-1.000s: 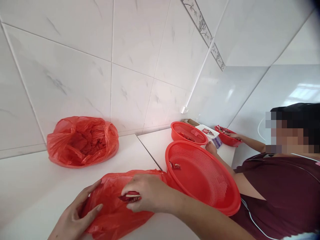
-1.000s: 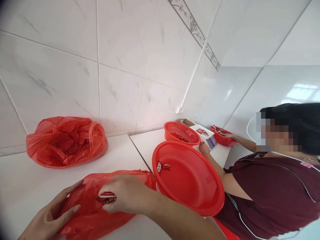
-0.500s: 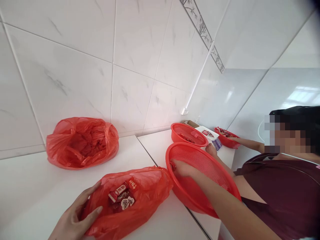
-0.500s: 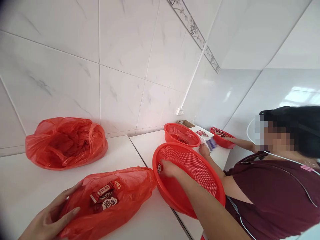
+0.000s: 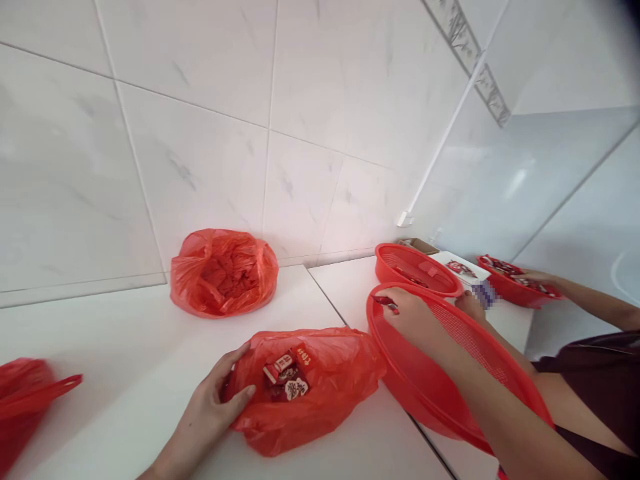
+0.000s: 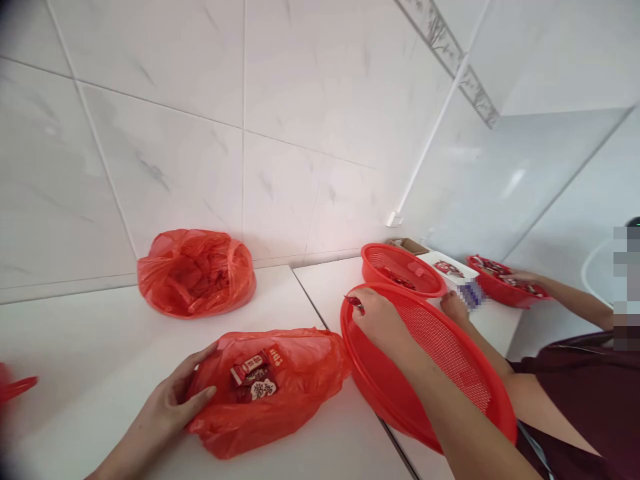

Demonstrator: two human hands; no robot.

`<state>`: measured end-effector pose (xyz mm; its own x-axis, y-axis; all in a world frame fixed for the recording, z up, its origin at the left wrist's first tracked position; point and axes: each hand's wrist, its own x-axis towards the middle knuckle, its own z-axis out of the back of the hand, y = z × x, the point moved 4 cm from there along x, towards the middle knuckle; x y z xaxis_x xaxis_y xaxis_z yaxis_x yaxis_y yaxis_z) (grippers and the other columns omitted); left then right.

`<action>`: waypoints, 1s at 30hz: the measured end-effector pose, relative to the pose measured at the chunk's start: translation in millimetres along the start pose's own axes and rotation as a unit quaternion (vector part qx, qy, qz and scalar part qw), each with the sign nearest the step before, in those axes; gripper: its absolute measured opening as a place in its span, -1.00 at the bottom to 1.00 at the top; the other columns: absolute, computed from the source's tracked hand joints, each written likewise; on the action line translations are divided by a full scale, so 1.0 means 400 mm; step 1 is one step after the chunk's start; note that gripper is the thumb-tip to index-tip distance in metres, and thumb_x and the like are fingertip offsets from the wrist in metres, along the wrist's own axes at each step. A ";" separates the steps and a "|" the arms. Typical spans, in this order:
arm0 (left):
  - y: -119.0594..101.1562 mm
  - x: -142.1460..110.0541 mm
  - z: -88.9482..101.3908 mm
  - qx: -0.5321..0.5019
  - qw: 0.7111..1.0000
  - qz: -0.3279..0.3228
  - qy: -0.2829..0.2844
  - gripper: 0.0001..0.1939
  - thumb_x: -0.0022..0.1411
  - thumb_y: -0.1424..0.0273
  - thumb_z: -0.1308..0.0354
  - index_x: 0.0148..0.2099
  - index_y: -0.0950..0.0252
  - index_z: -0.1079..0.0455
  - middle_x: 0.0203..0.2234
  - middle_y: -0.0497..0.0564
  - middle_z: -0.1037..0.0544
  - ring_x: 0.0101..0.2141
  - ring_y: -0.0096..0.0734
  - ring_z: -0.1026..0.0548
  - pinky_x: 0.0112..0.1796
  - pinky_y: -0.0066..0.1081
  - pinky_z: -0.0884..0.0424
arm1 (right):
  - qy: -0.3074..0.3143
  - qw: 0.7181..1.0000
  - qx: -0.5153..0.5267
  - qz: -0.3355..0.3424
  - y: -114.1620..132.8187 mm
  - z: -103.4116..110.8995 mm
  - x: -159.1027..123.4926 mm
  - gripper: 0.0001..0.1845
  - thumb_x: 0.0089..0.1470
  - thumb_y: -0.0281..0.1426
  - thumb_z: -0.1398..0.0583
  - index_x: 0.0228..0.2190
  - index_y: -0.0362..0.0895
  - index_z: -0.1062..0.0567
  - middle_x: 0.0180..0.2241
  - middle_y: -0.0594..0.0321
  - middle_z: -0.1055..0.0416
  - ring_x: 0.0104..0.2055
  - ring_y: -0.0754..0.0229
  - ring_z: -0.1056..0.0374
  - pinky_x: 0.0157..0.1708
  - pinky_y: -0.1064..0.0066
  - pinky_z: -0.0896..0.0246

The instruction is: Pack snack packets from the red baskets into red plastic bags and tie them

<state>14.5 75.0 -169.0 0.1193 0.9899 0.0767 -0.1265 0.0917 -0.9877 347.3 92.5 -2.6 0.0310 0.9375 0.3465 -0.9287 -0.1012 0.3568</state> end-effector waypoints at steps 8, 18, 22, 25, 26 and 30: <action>-0.035 -0.016 -0.003 -0.035 0.999 0.006 -0.001 -0.35 0.11 0.22 -0.22 0.23 0.19 -0.19 0.18 0.08 -0.33 0.11 -0.09 -0.36 0.05 -0.25 -0.38 | 0.161 0.956 0.052 0.239 0.243 -0.108 -0.144 -0.57 0.05 -0.58 -0.04 -0.07 0.00 -0.41 -0.06 0.26 -0.41 -0.05 0.21 -0.33 -0.07 0.39 -0.26; -0.033 -0.022 -0.004 -0.054 0.998 0.010 0.006 -0.29 0.14 0.19 -0.19 0.28 0.13 -0.04 0.18 0.09 -0.29 0.01 -0.16 -0.44 -0.07 -0.29 -0.46 | -0.019 0.961 -0.227 0.155 0.086 -0.134 -0.107 -0.60 0.10 -0.43 -0.12 0.01 -0.20 -0.39 0.07 -0.03 -0.32 0.21 -0.15 -0.08 0.20 -0.03 0.09; -0.031 -0.032 -0.004 -0.026 0.996 0.064 -0.052 -0.10 0.06 0.10 -0.21 0.32 0.13 0.17 0.18 0.21 -0.23 -0.22 -0.22 -0.53 -0.31 -0.28 -0.53 | 0.039 0.964 -0.210 0.159 0.085 -0.139 -0.111 -0.85 0.05 -0.50 -0.13 -0.33 -0.11 -0.49 -0.23 0.15 -0.46 0.10 -0.07 -0.20 0.18 -0.02 0.12; -0.033 -0.043 -0.021 -0.070 0.988 0.126 -0.057 -0.05 -0.03 0.17 -0.25 0.30 0.22 0.16 0.04 0.24 -0.39 -0.25 -0.15 -0.57 -0.34 -0.29 -0.52 | 0.026 0.979 -0.164 0.119 0.108 -0.127 -0.117 -0.81 0.03 -0.56 -0.07 -0.53 -0.10 -0.38 -0.43 0.24 -0.42 -0.25 0.12 -0.33 -0.07 0.23 -0.14; -0.040 -0.044 -0.030 -0.099 0.984 0.140 -0.038 -0.10 -0.04 0.21 -0.25 0.28 0.23 0.09 -0.04 0.20 -0.47 -0.27 -0.15 -0.58 -0.35 -0.29 -0.51 | 0.018 0.987 -0.136 0.086 0.111 -0.121 -0.118 -0.82 0.02 -0.54 -0.06 -0.55 -0.10 -0.35 -0.48 0.27 -0.40 -0.36 0.18 -0.31 -0.23 0.33 -0.17; -0.129 -0.034 -0.029 -0.215 0.969 0.124 0.012 -0.34 -0.03 0.26 -0.24 0.13 0.20 -0.17 -0.22 0.09 -0.59 -0.37 -0.19 -0.59 -0.39 -0.31 -0.49 | 0.002 0.997 0.067 -0.044 0.100 -0.097 -0.122 -0.80 0.05 -0.33 -0.08 -0.58 -0.08 -0.27 -0.60 0.37 -0.29 -0.54 0.27 -0.16 -0.55 0.48 0.05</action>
<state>31.0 55.6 -120.8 0.1619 0.9723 -0.1687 0.2660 -0.2077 -0.9414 294.3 55.8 -39.0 0.1081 0.9462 0.3050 -0.8649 -0.0618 0.4981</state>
